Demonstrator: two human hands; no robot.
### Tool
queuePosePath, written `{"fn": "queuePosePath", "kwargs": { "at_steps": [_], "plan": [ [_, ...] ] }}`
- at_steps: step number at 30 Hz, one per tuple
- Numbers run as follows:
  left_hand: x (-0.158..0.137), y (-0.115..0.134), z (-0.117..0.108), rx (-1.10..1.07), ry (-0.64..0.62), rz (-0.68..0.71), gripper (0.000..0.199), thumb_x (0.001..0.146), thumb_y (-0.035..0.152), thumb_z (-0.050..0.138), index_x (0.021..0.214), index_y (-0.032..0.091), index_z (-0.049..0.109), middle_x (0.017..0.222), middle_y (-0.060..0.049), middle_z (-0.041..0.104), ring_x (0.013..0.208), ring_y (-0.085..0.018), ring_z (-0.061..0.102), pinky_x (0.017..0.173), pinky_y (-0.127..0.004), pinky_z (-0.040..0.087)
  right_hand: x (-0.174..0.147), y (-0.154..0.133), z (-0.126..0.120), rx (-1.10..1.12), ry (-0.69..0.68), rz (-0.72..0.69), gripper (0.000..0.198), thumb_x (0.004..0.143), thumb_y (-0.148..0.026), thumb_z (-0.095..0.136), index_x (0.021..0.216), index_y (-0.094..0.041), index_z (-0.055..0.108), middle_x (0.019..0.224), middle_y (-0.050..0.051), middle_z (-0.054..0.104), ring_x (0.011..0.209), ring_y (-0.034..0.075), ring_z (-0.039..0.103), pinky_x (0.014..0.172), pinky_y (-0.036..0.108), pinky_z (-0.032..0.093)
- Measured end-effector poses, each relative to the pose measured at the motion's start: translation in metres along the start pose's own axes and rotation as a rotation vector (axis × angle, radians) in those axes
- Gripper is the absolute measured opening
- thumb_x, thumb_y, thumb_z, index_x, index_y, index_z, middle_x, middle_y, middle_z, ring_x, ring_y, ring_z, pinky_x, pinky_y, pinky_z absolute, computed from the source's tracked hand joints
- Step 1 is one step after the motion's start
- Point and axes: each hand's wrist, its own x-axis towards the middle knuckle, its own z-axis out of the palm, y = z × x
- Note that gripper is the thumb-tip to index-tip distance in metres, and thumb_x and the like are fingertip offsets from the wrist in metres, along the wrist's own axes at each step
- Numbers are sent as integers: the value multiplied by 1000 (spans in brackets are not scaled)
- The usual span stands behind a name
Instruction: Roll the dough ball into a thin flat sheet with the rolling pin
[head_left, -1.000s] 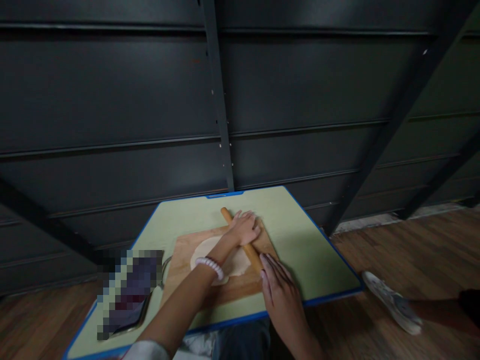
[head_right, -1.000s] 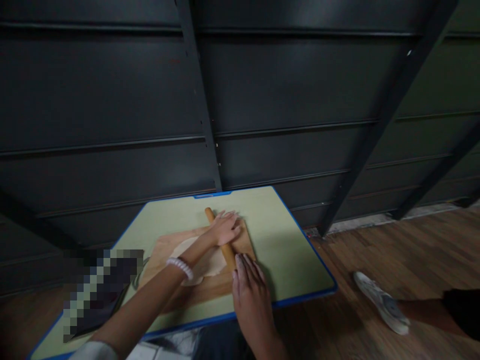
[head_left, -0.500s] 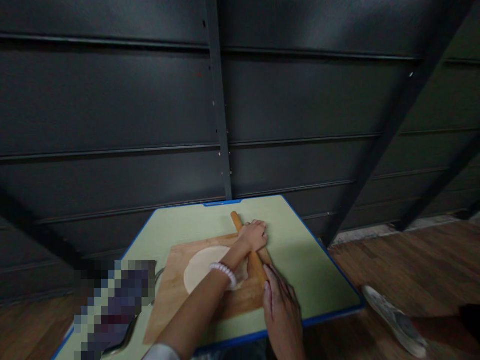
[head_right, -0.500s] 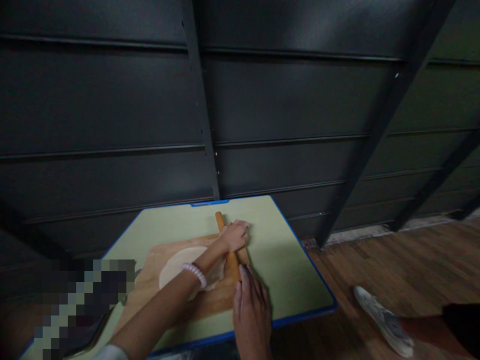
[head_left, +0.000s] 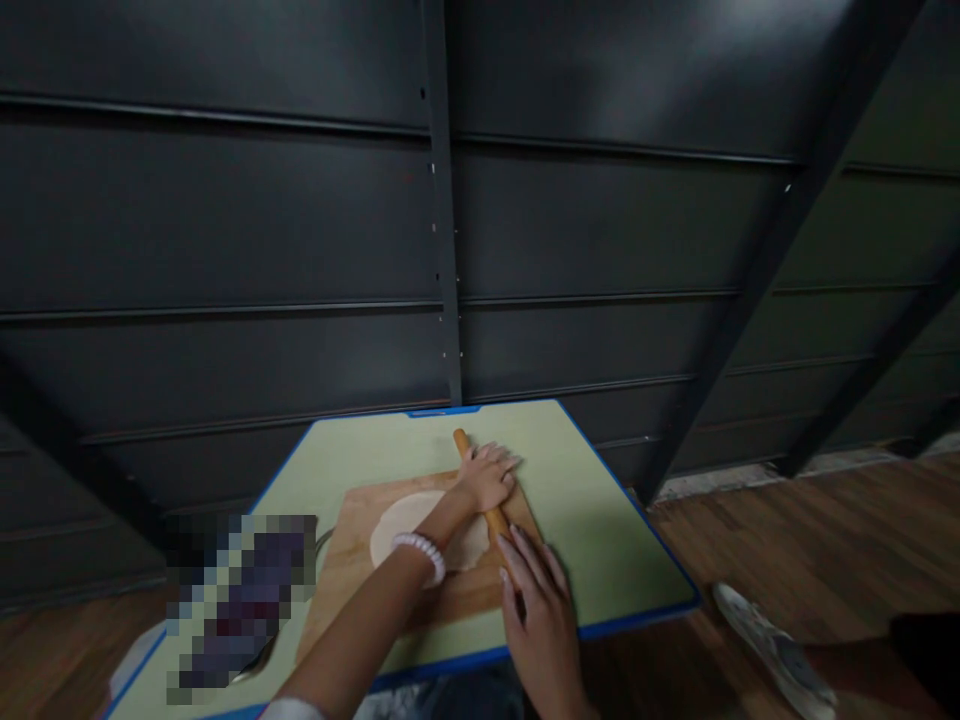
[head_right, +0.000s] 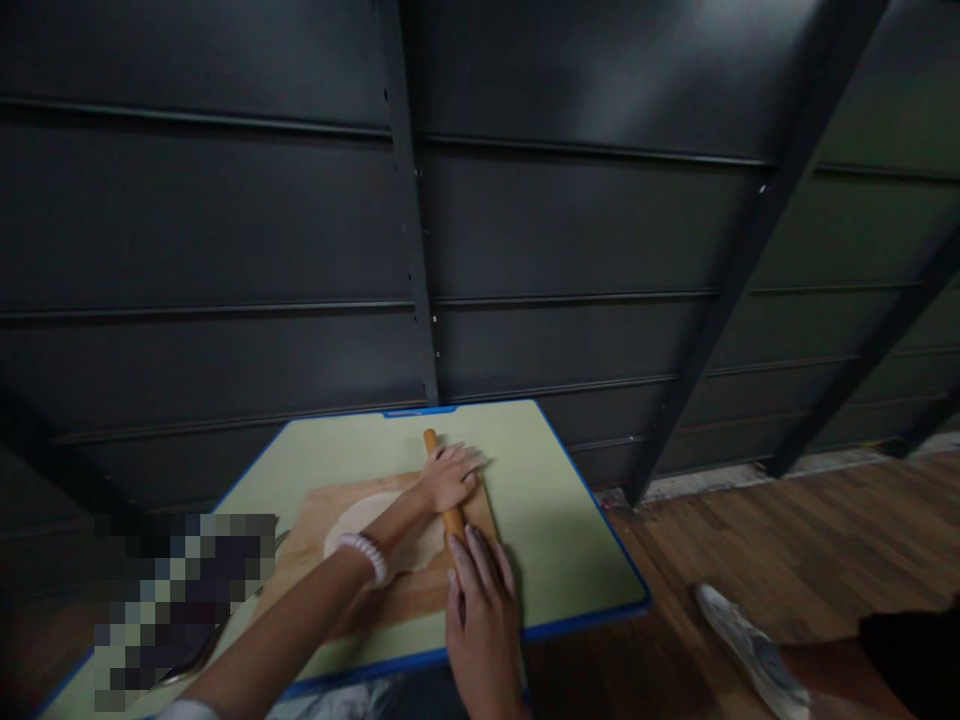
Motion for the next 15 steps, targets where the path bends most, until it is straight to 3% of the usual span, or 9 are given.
{"fn": "queuePosePath", "kwargs": {
  "at_steps": [4,9,15],
  "plan": [
    [-12,-1,-8,-15,-19,-24,40,91,34,30,121,32,56,132,-1,52,126,-21,39,109,-48,19,6,-10,-6,69,-34,33,37,89,-15,41,121,-24,59,132,5,52,122,23,48,97,44,46],
    [-43,-17,-25,-55,-110,-66,44,91,32,27,130,28,47,135,-6,49,127,-21,39,108,-50,21,13,-30,-16,217,-131,4,36,88,-10,39,109,-19,66,132,8,53,122,20,48,100,38,45],
    [-82,-39,-28,-68,-55,-100,44,93,31,24,133,33,41,136,-3,48,131,-17,32,109,-52,17,14,-48,-13,289,-149,-31,42,89,-10,34,125,-17,55,133,7,52,126,17,44,102,33,43]
  ]
}}
